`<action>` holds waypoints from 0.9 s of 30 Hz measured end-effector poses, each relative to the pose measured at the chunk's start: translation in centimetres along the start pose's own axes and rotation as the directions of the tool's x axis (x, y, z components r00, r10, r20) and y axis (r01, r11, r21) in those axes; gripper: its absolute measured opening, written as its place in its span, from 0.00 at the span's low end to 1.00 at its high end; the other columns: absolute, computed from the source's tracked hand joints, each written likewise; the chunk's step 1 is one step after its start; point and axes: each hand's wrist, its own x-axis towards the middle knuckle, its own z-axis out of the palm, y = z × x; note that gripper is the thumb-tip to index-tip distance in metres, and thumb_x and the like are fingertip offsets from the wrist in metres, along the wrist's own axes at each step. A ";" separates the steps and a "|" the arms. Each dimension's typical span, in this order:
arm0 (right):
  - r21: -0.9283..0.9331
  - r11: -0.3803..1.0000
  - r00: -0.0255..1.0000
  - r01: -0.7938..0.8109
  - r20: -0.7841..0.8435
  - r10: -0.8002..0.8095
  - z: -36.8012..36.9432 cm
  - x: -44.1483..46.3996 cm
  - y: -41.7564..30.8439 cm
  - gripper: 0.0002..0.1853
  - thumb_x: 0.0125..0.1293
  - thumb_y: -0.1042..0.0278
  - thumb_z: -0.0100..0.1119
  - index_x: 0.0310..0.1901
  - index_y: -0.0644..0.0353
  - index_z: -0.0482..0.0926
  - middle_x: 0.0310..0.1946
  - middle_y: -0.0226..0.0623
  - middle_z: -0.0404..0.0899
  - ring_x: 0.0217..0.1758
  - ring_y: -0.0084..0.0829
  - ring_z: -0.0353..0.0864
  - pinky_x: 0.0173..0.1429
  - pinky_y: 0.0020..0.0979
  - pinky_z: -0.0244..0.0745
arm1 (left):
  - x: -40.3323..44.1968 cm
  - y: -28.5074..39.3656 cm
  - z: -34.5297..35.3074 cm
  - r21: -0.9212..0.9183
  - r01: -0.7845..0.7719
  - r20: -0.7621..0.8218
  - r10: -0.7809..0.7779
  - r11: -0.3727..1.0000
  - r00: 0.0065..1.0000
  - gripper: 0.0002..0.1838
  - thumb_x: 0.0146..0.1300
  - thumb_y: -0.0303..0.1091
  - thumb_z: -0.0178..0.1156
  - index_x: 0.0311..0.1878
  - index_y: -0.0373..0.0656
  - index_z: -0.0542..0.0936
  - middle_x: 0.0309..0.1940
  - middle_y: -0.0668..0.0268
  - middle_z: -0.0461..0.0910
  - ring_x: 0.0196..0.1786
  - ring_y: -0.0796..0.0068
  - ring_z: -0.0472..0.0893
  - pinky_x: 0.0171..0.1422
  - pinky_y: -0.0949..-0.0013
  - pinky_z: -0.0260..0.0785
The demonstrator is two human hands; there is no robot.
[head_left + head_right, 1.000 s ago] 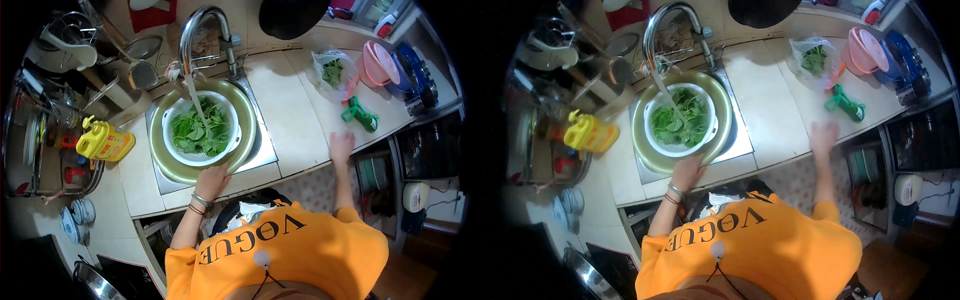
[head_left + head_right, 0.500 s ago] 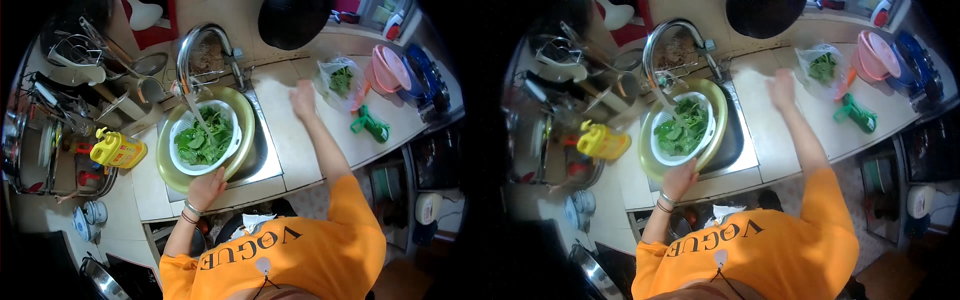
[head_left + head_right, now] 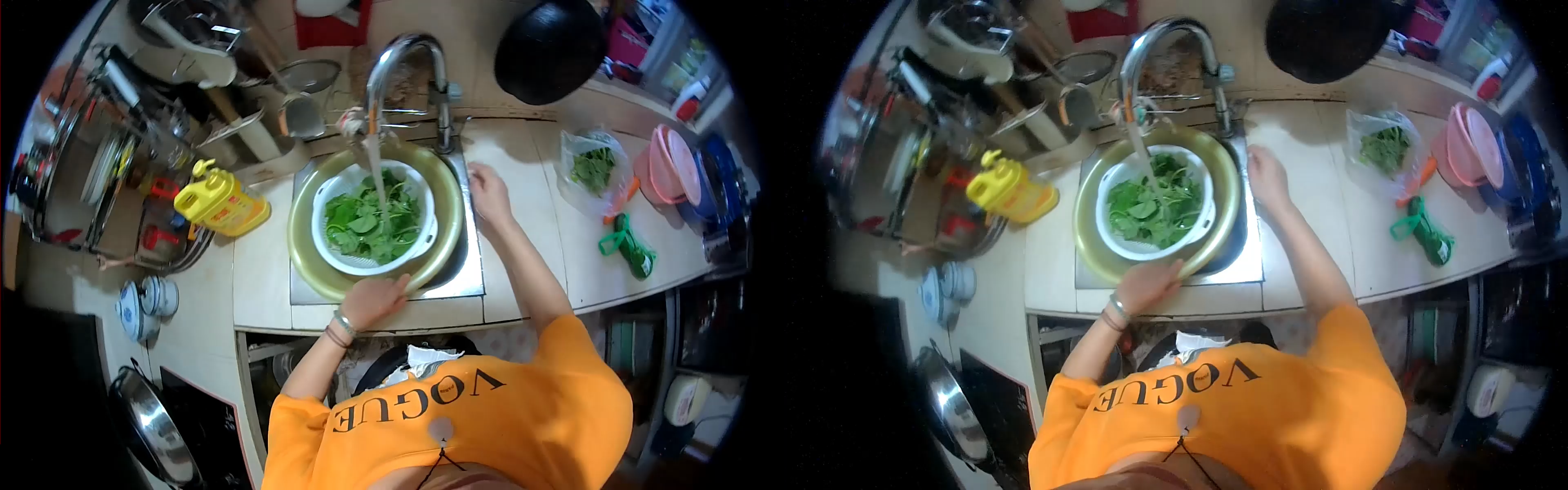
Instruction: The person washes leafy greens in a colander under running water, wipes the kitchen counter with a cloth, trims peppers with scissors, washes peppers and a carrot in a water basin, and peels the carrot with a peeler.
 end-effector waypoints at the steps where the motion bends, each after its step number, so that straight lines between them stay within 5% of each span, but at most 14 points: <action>1: -0.227 0.947 0.948 0.227 -0.172 -0.268 0.5 -0.7 -1.5 0.15 0.54 0.72 0.46 0.44 0.60 0.75 0.47 0.43 0.72 0.56 0.40 0.65 0.60 0.36 0.59 | -0.1 -0.1 0.9 -0.005 0.023 -0.005 -0.023 1.000 1.000 0.19 0.55 0.39 0.53 0.48 0.42 0.69 0.26 0.61 0.74 0.29 0.61 0.75 0.31 0.62 0.66; 2: -0.468 0.798 0.796 0.380 -0.274 -0.540 1.0 -1.1 -2.4 0.15 0.55 0.72 0.46 0.45 0.60 0.74 0.46 0.44 0.73 0.54 0.41 0.67 0.57 0.36 0.62 | -0.1 -0.4 1.9 -0.040 -0.030 -0.080 0.027 0.999 0.996 0.18 0.55 0.40 0.52 0.47 0.42 0.70 0.25 0.62 0.73 0.28 0.62 0.75 0.30 0.62 0.66; 3: -0.563 0.699 0.787 0.441 -0.132 -0.603 1.9 -1.0 -2.4 0.17 0.54 0.72 0.48 0.47 0.59 0.72 0.44 0.47 0.73 0.49 0.43 0.70 0.55 0.37 0.64 | 0.0 -0.5 2.0 -0.065 -0.091 -0.158 0.080 0.994 0.984 0.18 0.55 0.42 0.52 0.45 0.42 0.71 0.23 0.63 0.73 0.28 0.63 0.74 0.30 0.62 0.66; 5: -0.298 0.845 0.893 0.444 0.075 -0.443 4.4 -1.0 -2.6 0.17 0.53 0.71 0.50 0.47 0.60 0.72 0.43 0.49 0.73 0.47 0.45 0.72 0.53 0.37 0.65 | 0.2 -1.0 1.9 -0.151 -0.018 -0.084 0.005 0.988 0.996 0.16 0.55 0.40 0.53 0.43 0.41 0.73 0.25 0.63 0.74 0.30 0.61 0.75 0.33 0.62 0.67; 7: -0.329 0.884 0.908 0.332 0.365 -0.205 6.9 -0.2 -3.2 0.17 0.53 0.70 0.51 0.46 0.61 0.72 0.42 0.48 0.73 0.46 0.45 0.72 0.53 0.37 0.66 | 0.2 -2.4 3.0 -0.293 0.023 -0.384 -0.139 0.956 0.913 0.14 0.54 0.38 0.55 0.41 0.40 0.74 0.29 0.61 0.75 0.34 0.60 0.75 0.37 0.62 0.68; 9: -0.317 0.871 0.890 0.375 0.384 -0.244 10.2 1.3 -1.2 0.19 0.53 0.68 0.51 0.49 0.62 0.71 0.47 0.52 0.70 0.50 0.46 0.70 0.55 0.36 0.63 | -0.1 -3.7 3.5 -0.326 0.083 -0.419 -0.222 0.942 0.880 0.14 0.52 0.36 0.56 0.41 0.39 0.75 0.33 0.58 0.76 0.37 0.59 0.75 0.44 0.61 0.67; 11: -0.478 0.757 0.894 0.445 0.279 -0.350 13.1 2.1 -0.3 0.27 0.53 0.62 0.53 0.55 0.60 0.64 0.55 0.58 0.60 0.58 0.50 0.61 0.61 0.38 0.57 | -0.8 -4.5 4.1 -0.121 0.287 -0.515 -0.307 0.950 0.800 0.15 0.51 0.36 0.56 0.41 0.37 0.75 0.34 0.57 0.76 0.39 0.59 0.75 0.49 0.60 0.64; 13: -0.537 0.811 0.927 0.232 0.374 -0.018 15.4 1.4 -0.2 0.42 0.48 0.47 0.58 0.61 0.59 0.52 0.61 0.57 0.48 0.65 0.55 0.45 0.65 0.43 0.48 | -0.9 -4.3 4.1 -0.135 0.365 -0.460 -0.385 0.921 0.800 0.15 0.50 0.36 0.57 0.39 0.36 0.76 0.33 0.58 0.77 0.40 0.59 0.75 0.51 0.60 0.63; 15: -0.606 0.760 0.898 0.234 0.434 0.069 17.0 -0.8 -0.4 0.44 0.46 0.45 0.59 0.61 0.61 0.53 0.60 0.56 0.52 0.62 0.54 0.53 0.63 0.42 0.55 | -0.9 -3.9 4.0 -0.291 0.327 -0.457 -0.430 0.899 0.778 0.12 0.50 0.34 0.57 0.36 0.38 0.77 0.31 0.56 0.77 0.38 0.57 0.75 0.45 0.60 0.66; 17: -0.662 0.673 0.762 0.330 0.608 0.225 17.3 -1.6 -1.7 0.44 0.44 0.44 0.60 0.60 0.61 0.55 0.55 0.57 0.61 0.57 0.50 0.64 0.58 0.40 0.62 | -0.8 -3.3 3.0 -0.325 0.366 -0.440 -0.482 0.872 0.758 0.11 0.50 0.34 0.56 0.34 0.39 0.78 0.29 0.56 0.77 0.37 0.57 0.75 0.44 0.60 0.66; 21: -0.487 0.699 0.634 0.523 0.771 0.063 16.8 -0.3 -0.4 0.41 0.43 0.43 0.61 0.55 0.65 0.65 0.45 0.56 0.72 0.47 0.48 0.73 0.54 0.37 0.66 | -1.1 -3.6 3.2 -0.336 0.347 -0.468 -0.475 0.876 0.745 0.08 0.51 0.34 0.55 0.31 0.41 0.78 0.26 0.57 0.77 0.33 0.57 0.76 0.39 0.59 0.67; 23: -0.557 0.632 0.708 0.539 0.706 0.019 15.6 1.6 0.5 0.37 0.42 0.46 0.61 0.52 0.63 0.69 0.44 0.53 0.73 0.48 0.45 0.73 0.54 0.35 0.66 | -1.0 -3.4 3.1 -0.339 0.425 -0.384 -0.536 0.839 0.752 0.08 0.51 0.35 0.55 0.31 0.42 0.78 0.26 0.58 0.77 0.32 0.57 0.76 0.38 0.59 0.67; 25: -0.603 0.686 0.742 0.406 0.656 0.138 14.9 2.8 -0.2 0.37 0.39 0.50 0.64 0.52 0.62 0.69 0.45 0.53 0.72 0.50 0.43 0.72 0.56 0.33 0.64 | -1.0 -3.3 2.8 -0.350 0.478 -0.301 -0.580 0.805 0.757 0.09 0.51 0.37 0.54 0.32 0.43 0.79 0.27 0.58 0.78 0.31 0.57 0.77 0.37 0.59 0.68; 27: -0.671 0.699 0.940 0.248 0.342 -0.005 15.0 2.6 0.1 0.37 0.37 0.57 0.66 0.52 0.60 0.66 0.48 0.50 0.69 0.54 0.40 0.68 0.58 0.34 0.62 | -1.1 -3.0 2.4 -0.401 0.441 -0.344 -0.578 0.803 0.740 0.10 0.51 0.37 0.54 0.34 0.43 0.79 0.29 0.58 0.78 0.33 0.58 0.77 0.39 0.59 0.68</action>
